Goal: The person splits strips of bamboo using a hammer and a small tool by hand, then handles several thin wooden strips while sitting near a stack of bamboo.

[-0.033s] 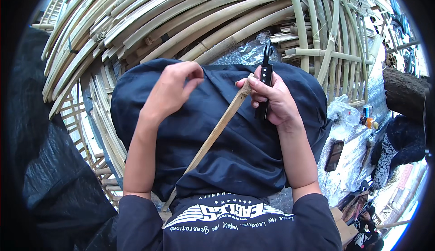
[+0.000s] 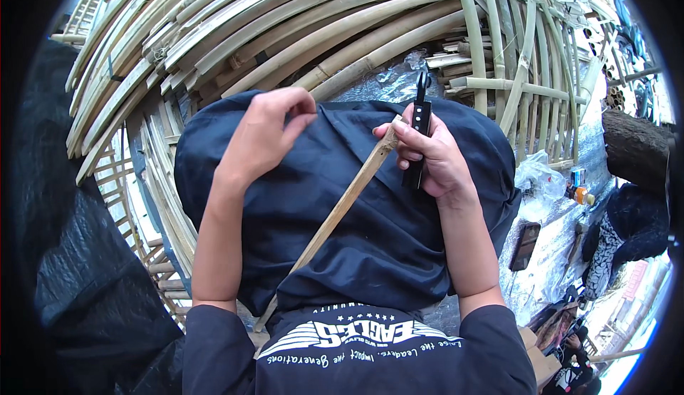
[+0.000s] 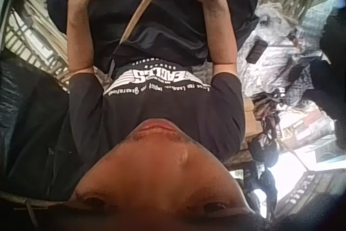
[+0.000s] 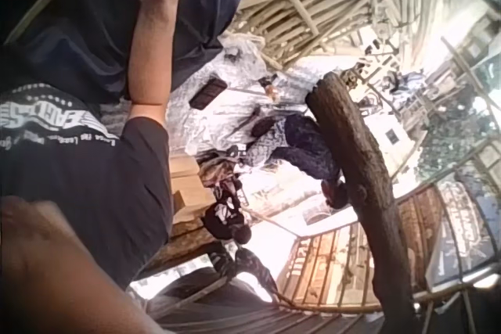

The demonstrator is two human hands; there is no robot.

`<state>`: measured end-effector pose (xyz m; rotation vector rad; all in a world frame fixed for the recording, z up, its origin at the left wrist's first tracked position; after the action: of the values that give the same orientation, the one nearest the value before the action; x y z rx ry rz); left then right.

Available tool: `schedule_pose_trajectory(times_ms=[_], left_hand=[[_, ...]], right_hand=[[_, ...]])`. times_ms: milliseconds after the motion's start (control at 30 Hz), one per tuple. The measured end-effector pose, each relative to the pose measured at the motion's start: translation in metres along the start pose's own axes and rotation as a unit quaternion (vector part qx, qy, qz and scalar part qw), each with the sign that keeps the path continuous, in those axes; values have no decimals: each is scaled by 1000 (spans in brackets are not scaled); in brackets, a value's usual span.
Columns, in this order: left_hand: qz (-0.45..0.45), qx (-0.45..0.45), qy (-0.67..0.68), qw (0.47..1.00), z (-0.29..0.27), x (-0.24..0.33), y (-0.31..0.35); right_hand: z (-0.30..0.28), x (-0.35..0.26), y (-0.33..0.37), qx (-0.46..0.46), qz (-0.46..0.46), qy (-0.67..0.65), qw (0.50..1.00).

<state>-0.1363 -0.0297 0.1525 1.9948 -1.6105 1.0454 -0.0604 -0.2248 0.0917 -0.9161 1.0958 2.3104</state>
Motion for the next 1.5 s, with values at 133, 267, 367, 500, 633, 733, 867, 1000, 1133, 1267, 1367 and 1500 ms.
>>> schedule_pose_trajectory(times_ms=[133, 267, 367, 500, 633, 733, 867, 1000, 1133, 1267, 1367, 1500], left_hand=[[-48, 103, 42, 993, -23, -30, -17], [-165, 196, -16, 966, -10, -112, -6], [-144, 229, 142, 952, -12, -109, -16], [-135, 226, 42, 964, -8, -108, -14], [-77, 212, 68, 972, -1, -96, -14], [-59, 191, 38, 979, 4, -93, -15], [-75, 173, 50, 981, 6, -93, -14], [-84, 173, 59, 979, 1, -90, -9], [-73, 167, 70, 981, 2, -85, -11], [-68, 165, 67, 982, 1, -85, -11], [-61, 166, 62, 982, 4, -84, -12], [-78, 155, 104, 979, 6, -89, -13]], right_hand=[[-3, 0, 0, 5, -2, -9, 1000], [0, 1, -2, 12, -3, -1, 1000], [-6, 3, -4, 26, 0, 2, 1000], [-7, 5, -6, 32, 3, 3, 999], [-4, 6, -8, 46, 5, 11, 999], [-7, 7, -7, 67, 3, 13, 998], [-10, 9, -9, 69, 5, 12, 997], [-7, 11, -11, 72, 10, 5, 997], [-9, 10, -13, 76, 8, 25, 997], [-5, 10, -15, 65, 10, 19, 998], [-9, 9, -14, 71, 4, 25, 997], [-6, 9, -13, 55, 7, 20, 998]])
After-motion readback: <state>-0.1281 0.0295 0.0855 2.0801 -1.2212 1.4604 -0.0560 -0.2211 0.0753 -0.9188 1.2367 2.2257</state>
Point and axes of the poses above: each hand's wrist, its own y-axis away from the middle knuckle, its own z-axis out of the palm, x = y × z, the point moved 8 cm from there along -y, towards the middle knuckle, and after that the axes turned 10 degrees about x, right-handed, at the moved point
